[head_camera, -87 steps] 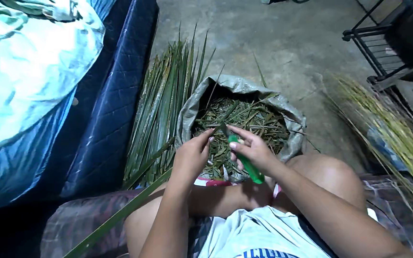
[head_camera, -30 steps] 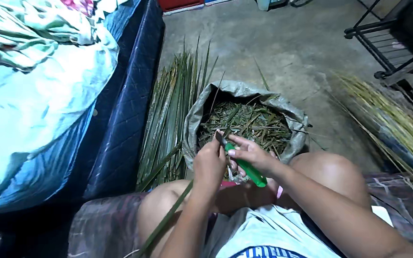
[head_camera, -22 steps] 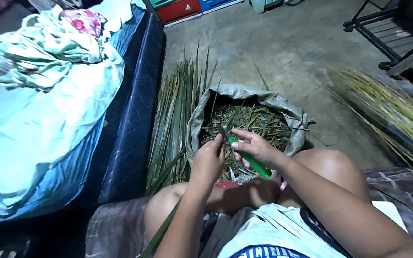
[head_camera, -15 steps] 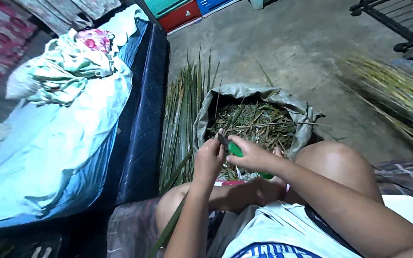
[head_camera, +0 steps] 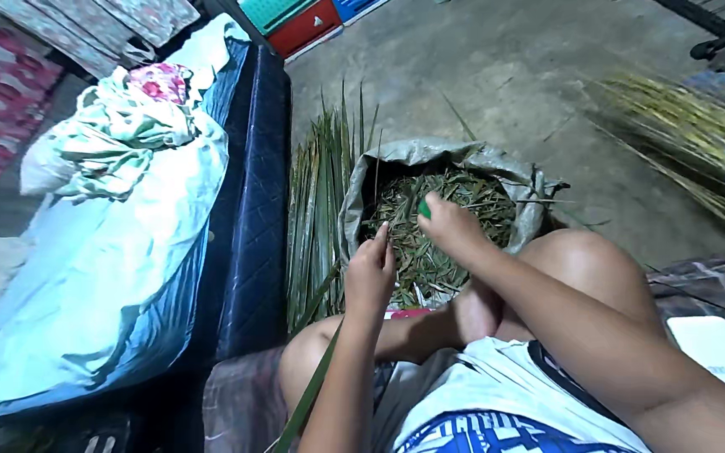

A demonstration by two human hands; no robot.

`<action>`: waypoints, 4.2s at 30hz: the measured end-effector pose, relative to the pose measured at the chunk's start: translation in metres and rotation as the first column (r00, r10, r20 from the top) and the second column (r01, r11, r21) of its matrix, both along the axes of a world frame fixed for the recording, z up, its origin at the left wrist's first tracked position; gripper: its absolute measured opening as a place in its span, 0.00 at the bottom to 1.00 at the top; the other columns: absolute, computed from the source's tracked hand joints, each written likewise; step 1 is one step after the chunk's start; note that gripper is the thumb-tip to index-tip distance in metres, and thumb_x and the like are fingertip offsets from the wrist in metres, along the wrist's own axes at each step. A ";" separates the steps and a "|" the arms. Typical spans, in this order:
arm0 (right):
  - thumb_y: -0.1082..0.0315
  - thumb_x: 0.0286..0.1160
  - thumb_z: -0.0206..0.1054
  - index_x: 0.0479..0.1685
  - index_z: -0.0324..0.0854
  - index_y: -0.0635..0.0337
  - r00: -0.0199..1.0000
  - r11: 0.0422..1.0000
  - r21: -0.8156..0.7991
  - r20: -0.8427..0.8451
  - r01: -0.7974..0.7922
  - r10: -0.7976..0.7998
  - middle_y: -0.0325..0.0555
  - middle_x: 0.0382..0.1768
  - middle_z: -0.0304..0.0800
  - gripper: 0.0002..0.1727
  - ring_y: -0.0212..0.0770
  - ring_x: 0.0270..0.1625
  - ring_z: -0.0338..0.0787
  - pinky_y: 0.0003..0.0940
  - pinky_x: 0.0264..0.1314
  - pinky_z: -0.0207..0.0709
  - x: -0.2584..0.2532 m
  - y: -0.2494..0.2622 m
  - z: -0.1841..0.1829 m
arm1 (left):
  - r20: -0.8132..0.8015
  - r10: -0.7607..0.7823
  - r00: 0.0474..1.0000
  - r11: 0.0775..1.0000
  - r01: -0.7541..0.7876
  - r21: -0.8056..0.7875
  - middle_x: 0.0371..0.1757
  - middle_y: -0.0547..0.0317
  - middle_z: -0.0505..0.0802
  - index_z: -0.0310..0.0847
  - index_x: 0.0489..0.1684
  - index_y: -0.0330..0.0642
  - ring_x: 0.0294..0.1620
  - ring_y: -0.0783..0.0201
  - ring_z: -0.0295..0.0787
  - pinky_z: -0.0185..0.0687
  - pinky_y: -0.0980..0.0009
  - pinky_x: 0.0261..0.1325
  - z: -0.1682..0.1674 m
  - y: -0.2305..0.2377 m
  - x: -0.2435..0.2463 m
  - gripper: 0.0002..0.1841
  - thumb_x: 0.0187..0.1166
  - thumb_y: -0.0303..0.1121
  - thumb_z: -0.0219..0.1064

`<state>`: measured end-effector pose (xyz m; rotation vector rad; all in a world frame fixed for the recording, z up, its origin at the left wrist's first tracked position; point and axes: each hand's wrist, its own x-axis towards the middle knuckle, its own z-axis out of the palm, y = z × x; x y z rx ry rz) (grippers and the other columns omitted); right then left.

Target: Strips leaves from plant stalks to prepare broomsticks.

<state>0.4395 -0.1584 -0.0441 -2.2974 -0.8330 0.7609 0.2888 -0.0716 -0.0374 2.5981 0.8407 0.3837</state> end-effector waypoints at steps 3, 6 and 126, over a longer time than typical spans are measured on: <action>0.58 0.90 0.61 0.57 0.79 0.62 0.999 0.996 0.087 -0.043 -0.024 0.028 0.59 0.40 0.89 0.15 0.60 0.44 0.91 0.61 0.46 0.82 0.007 -0.007 0.002 | 0.005 0.008 1.000 1.000 -0.008 0.012 0.40 0.46 0.95 0.85 0.72 0.38 0.37 0.55 0.92 0.87 0.58 0.47 -0.002 0.001 -0.001 0.19 0.86 0.30 0.60; 0.59 0.90 0.59 0.55 0.80 0.62 0.946 0.966 0.172 -0.226 -0.195 0.232 0.54 0.38 0.84 0.14 0.51 0.41 0.86 0.53 0.47 0.79 -0.011 -0.011 0.005 | 0.006 0.028 1.000 0.999 -0.028 -0.020 0.42 0.46 0.95 0.86 0.70 0.37 0.39 0.55 0.92 0.87 0.57 0.49 -0.003 0.002 0.000 0.18 0.87 0.30 0.60; 0.70 0.90 0.60 0.91 0.63 0.51 0.640 0.844 0.536 -0.656 0.022 0.400 0.45 0.36 0.85 0.30 0.29 0.21 0.81 0.19 0.21 0.75 0.002 -0.021 -0.008 | 0.087 0.019 0.996 0.926 0.015 -0.376 0.35 0.67 0.94 0.87 0.62 0.37 0.27 0.84 0.81 0.76 0.85 0.34 0.006 0.008 -0.040 0.15 0.89 0.35 0.60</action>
